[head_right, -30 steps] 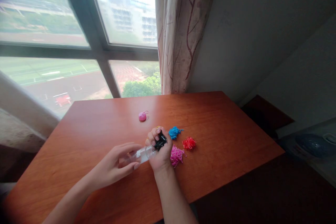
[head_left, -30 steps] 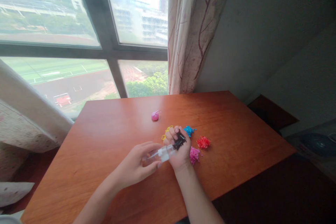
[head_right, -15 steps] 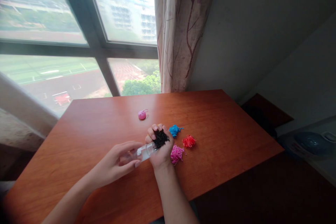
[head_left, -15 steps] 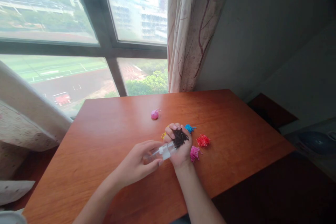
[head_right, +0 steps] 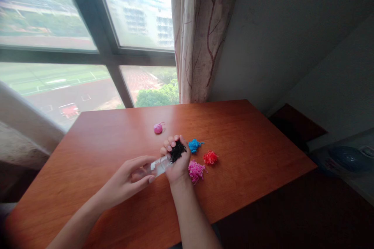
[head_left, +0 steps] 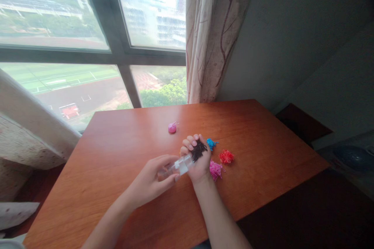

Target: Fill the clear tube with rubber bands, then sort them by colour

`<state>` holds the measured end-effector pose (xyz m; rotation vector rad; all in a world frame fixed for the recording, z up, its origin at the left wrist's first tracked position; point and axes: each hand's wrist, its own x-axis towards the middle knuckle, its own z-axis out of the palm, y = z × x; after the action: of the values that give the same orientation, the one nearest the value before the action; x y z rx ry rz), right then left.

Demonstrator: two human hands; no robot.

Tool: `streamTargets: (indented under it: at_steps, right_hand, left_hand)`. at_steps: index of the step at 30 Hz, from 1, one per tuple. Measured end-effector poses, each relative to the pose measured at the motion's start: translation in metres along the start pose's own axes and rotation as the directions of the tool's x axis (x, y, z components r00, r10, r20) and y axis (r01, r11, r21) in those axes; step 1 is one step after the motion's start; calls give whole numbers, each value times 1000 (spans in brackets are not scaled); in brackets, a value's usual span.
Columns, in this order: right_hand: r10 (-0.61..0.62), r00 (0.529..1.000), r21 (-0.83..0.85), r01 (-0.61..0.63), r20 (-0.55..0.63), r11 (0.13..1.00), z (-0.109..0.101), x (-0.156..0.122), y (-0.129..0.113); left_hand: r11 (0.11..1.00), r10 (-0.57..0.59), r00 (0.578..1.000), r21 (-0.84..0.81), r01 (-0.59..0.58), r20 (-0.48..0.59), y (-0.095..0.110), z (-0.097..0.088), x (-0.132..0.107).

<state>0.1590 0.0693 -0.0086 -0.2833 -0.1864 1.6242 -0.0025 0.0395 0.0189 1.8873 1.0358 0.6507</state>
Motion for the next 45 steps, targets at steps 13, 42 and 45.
streamTargets:
  at_steps: [13, 42, 45]
  right_hand:
    - [85, 996, 223, -92, 39, 971, 3, -8, -5]
    - [-216, 970, -144, 199, -113, 969, 6, -5, 0]
    - [-220, 965, -139, 201, -143, 970, 6, -5, 0]
  left_hand:
    - [1000, 10, 1000, -4, -10, 19, 2, -1, -1]
    - [1000, 2, 998, 27, -4, 68, 2, 1, -1]
    - [1000, -4, 999, 23, 4, 33, 3, 4, 0]
